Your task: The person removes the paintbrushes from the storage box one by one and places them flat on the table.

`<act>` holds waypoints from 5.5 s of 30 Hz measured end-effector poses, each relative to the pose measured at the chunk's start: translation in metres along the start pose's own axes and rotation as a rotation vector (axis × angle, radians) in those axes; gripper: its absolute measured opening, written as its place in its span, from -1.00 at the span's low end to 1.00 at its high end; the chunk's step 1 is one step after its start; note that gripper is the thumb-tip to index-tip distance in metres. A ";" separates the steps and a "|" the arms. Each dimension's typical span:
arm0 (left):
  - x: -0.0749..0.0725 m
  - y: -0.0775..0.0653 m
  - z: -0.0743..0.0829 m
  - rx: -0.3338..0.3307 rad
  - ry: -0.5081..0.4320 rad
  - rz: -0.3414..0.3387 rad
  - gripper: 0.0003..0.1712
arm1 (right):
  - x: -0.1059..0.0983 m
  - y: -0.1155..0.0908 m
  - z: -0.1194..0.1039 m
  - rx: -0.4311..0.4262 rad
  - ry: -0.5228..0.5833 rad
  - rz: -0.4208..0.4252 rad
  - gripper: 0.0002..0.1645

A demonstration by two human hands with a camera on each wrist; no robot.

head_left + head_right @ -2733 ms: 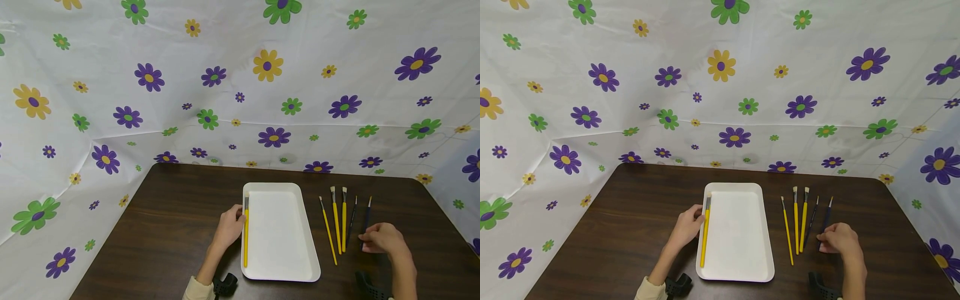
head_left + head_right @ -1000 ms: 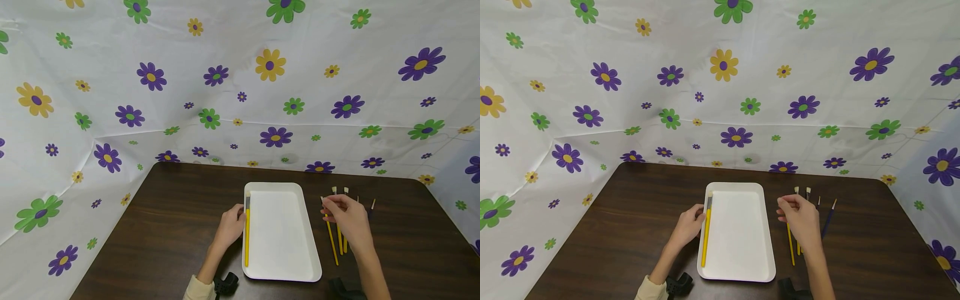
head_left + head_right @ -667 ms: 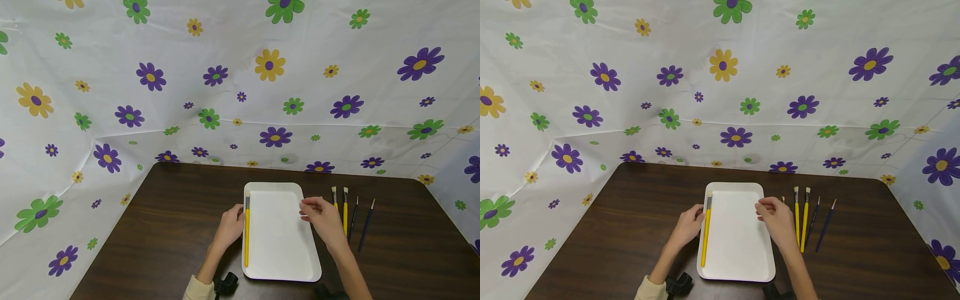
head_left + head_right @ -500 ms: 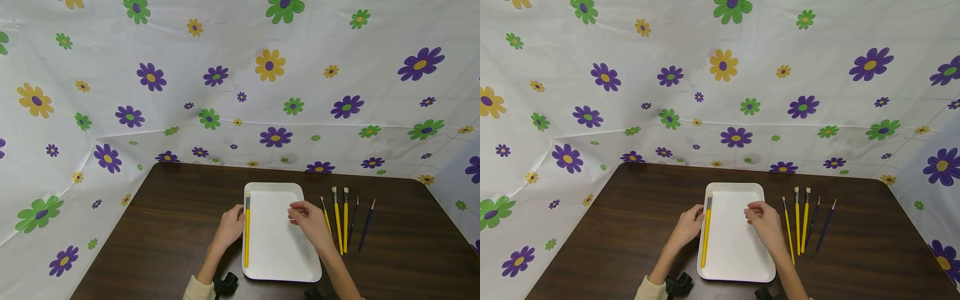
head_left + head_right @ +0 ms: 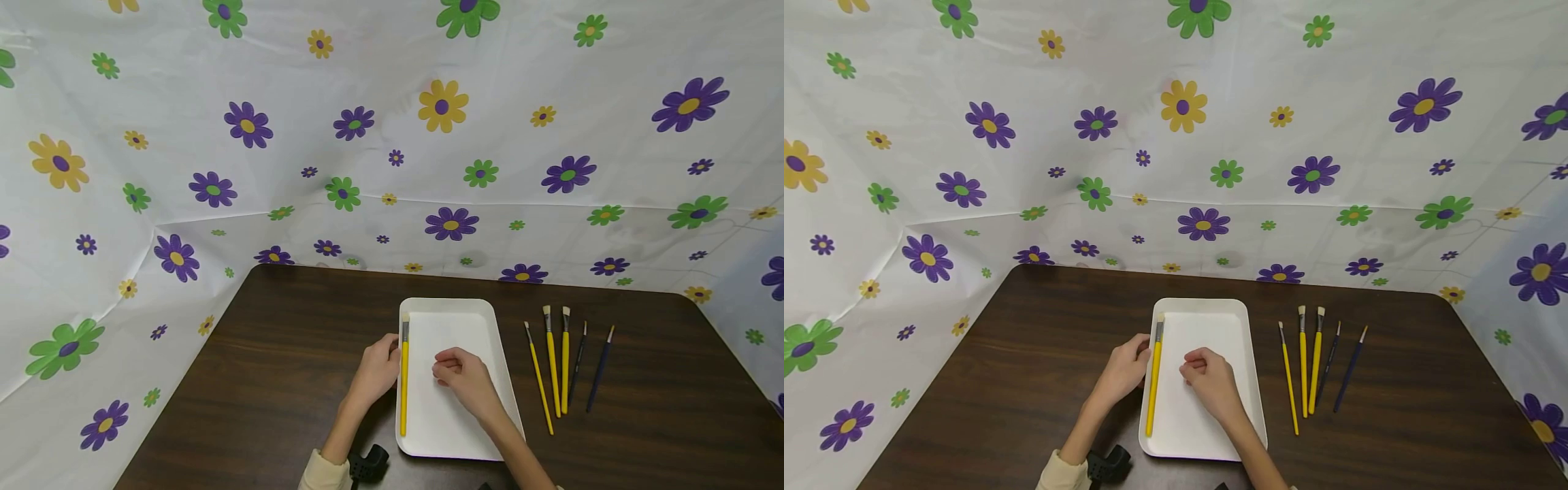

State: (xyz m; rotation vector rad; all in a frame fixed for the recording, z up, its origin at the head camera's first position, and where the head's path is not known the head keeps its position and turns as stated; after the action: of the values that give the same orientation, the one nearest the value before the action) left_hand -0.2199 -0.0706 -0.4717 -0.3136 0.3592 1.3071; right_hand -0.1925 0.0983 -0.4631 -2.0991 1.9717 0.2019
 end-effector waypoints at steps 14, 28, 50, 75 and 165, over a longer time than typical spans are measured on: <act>-0.002 0.000 0.001 0.003 0.039 0.031 -0.65 | 0.037 -0.005 0.009 0.029 0.061 -0.096 -0.63; -0.003 0.003 0.002 0.024 0.126 0.057 -0.67 | 0.052 -0.006 0.009 0.005 0.118 -0.122 -0.58; -0.003 0.003 0.003 0.042 0.158 0.076 -0.68 | 0.056 -0.001 0.007 -0.035 -0.011 -0.115 -0.49; -0.002 0.001 0.006 0.032 0.178 0.078 -0.69 | 0.050 -0.001 0.005 0.016 0.078 -0.098 -0.49; -0.001 -0.001 0.005 0.062 0.090 0.039 -0.62 | -0.190 -0.008 0.033 0.153 0.448 0.161 -0.62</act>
State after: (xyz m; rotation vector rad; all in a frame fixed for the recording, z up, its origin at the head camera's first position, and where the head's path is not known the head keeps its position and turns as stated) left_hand -0.2188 -0.0696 -0.4672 -0.3149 0.4836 1.3202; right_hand -0.1963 0.2900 -0.4421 -2.0155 2.3159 -0.4147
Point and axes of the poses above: each hand's wrist, its own y-axis towards the middle knuckle, its own x-axis out of the palm, z = x × y, the point moved 7 cm from there along y, towards the middle knuckle, and after that the axes turned 3 degrees about -z, right-handed, at the moved point
